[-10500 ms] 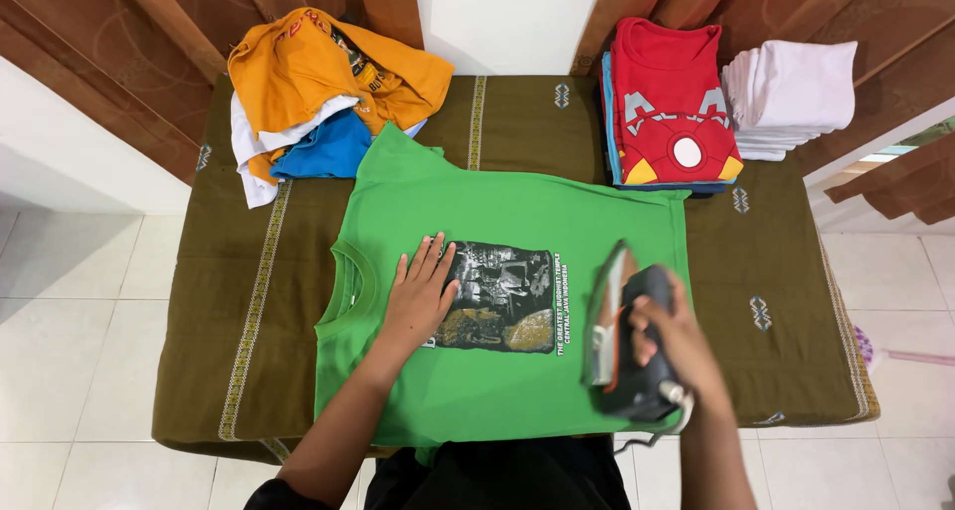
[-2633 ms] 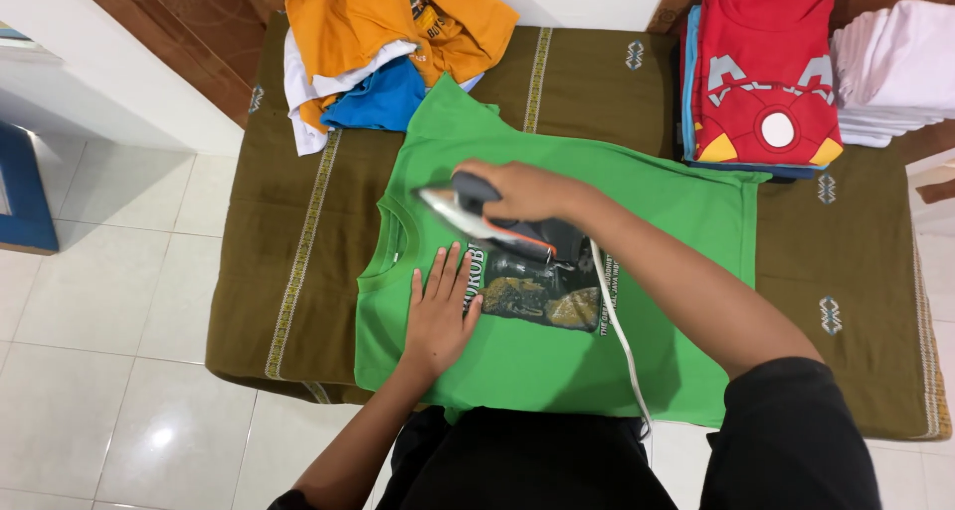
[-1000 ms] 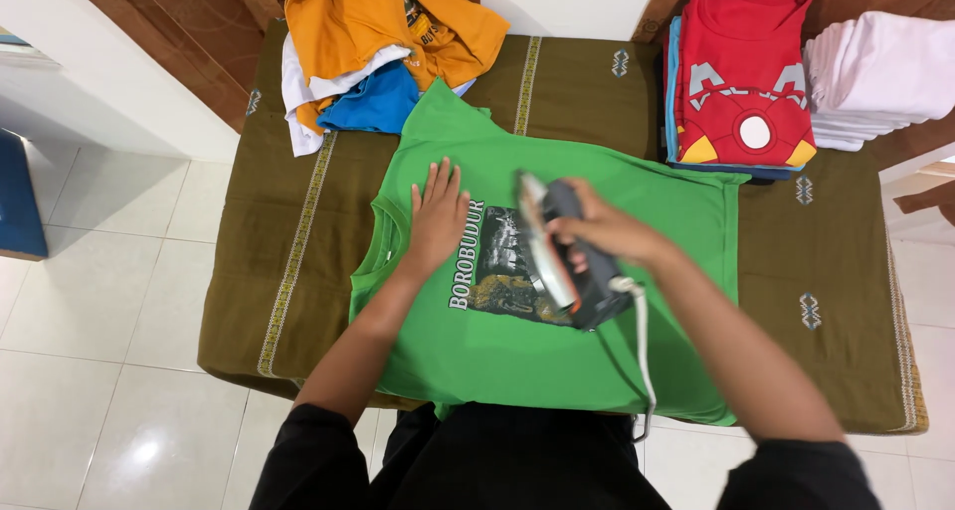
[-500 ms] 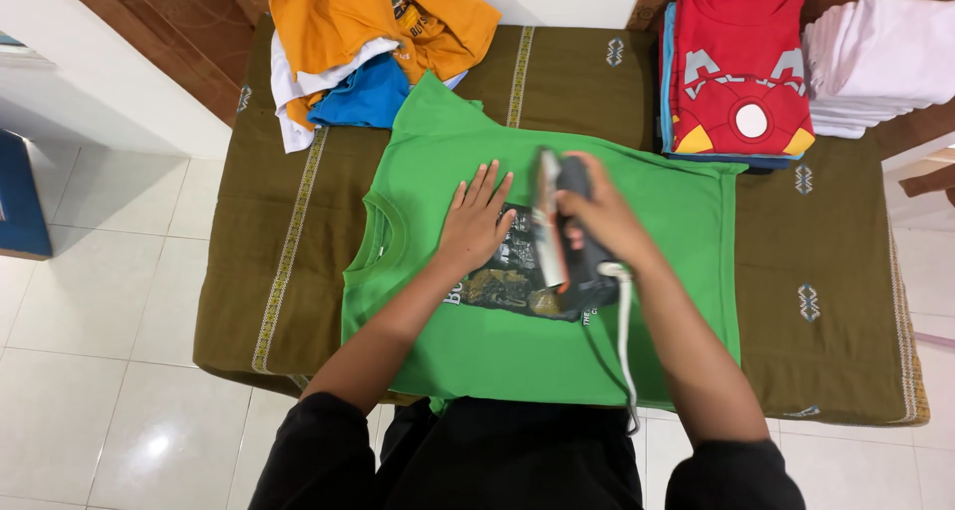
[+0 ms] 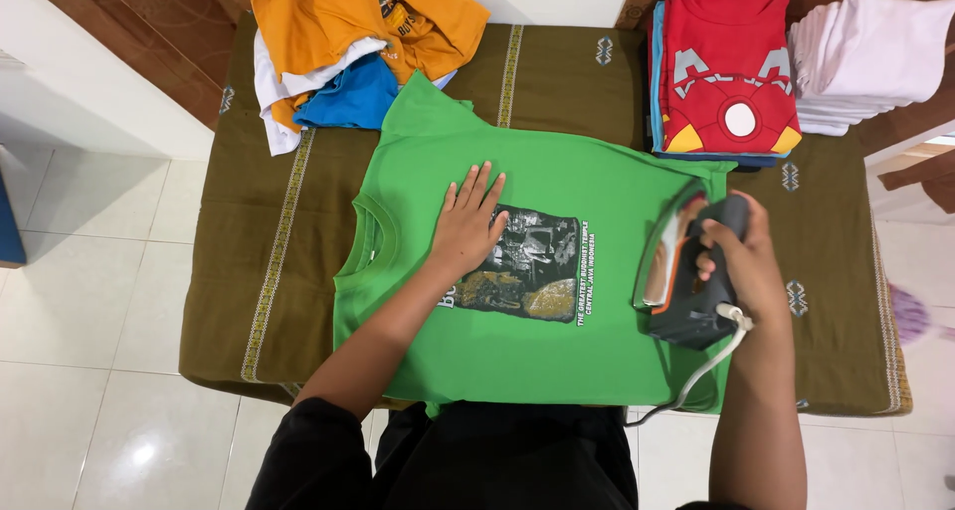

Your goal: Ironing and folding various T-shirts on a table.

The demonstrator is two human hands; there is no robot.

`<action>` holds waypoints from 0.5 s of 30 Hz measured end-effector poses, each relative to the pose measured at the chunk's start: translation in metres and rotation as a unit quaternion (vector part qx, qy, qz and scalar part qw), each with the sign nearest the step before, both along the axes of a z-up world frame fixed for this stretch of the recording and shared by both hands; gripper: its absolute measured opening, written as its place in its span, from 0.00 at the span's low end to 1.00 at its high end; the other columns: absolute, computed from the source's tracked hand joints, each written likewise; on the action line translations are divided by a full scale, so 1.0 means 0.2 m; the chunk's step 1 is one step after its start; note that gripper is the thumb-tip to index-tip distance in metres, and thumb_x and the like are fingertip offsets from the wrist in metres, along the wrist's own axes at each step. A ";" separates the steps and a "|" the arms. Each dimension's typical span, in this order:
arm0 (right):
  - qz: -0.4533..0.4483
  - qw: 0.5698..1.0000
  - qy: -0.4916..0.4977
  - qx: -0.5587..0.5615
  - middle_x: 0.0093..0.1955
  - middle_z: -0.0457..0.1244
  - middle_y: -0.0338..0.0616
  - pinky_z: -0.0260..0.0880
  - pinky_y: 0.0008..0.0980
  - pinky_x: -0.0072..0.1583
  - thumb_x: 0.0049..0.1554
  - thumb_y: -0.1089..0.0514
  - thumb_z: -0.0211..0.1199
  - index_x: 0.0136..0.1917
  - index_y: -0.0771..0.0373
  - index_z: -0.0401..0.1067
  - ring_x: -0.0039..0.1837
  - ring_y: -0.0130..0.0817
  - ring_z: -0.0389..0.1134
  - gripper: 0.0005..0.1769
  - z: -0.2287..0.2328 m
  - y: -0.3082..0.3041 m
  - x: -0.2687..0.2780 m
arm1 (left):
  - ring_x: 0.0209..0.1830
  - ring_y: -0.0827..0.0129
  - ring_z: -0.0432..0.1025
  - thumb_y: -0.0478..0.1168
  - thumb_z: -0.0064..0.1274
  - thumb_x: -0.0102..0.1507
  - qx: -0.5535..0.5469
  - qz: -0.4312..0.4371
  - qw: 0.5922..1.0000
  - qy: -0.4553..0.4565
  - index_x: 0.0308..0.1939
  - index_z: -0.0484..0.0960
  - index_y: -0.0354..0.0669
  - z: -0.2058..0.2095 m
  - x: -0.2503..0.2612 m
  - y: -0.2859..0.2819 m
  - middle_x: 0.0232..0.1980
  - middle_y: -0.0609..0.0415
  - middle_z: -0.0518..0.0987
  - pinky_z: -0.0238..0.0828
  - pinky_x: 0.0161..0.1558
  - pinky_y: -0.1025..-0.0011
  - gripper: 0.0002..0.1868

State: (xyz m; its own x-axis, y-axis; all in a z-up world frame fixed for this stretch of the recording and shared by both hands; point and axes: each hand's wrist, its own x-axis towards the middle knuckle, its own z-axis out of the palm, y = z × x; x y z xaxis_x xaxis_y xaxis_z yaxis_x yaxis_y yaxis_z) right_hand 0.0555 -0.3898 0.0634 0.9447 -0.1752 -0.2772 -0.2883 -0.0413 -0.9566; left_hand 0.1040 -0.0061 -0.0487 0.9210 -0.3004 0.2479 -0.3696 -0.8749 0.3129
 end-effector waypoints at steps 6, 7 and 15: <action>-0.039 0.999 -0.025 0.026 0.40 0.57 0.40 0.59 0.31 0.32 0.60 0.62 0.58 0.76 0.50 0.52 0.30 0.27 0.57 0.33 0.02 0.05 -0.12 | 0.84 0.59 0.43 0.54 0.38 0.71 -0.005 -0.003 1.000 0.001 0.79 0.57 0.49 0.00 0.00 0.00 0.84 0.49 0.49 0.39 0.77 0.49 0.33; -0.030 0.999 -0.013 0.043 0.39 0.57 0.40 0.58 0.31 0.31 0.60 0.61 0.58 0.76 0.49 0.53 0.29 0.26 0.56 0.33 0.05 0.10 -0.14 | 0.84 0.58 0.43 0.54 0.38 0.71 -0.005 -0.001 1.000 0.000 0.79 0.58 0.49 0.00 0.00 0.00 0.84 0.49 0.49 0.39 0.77 0.49 0.33; 0.135 0.983 0.097 0.076 0.32 0.58 0.42 0.60 0.28 0.26 0.55 0.59 0.61 0.75 0.47 0.53 0.23 0.26 0.57 0.37 0.16 0.74 -0.40 | 0.83 0.59 0.43 0.54 0.40 0.70 -0.015 -0.017 1.000 0.004 0.78 0.59 0.50 0.01 0.04 0.03 0.83 0.49 0.50 0.40 0.76 0.47 0.33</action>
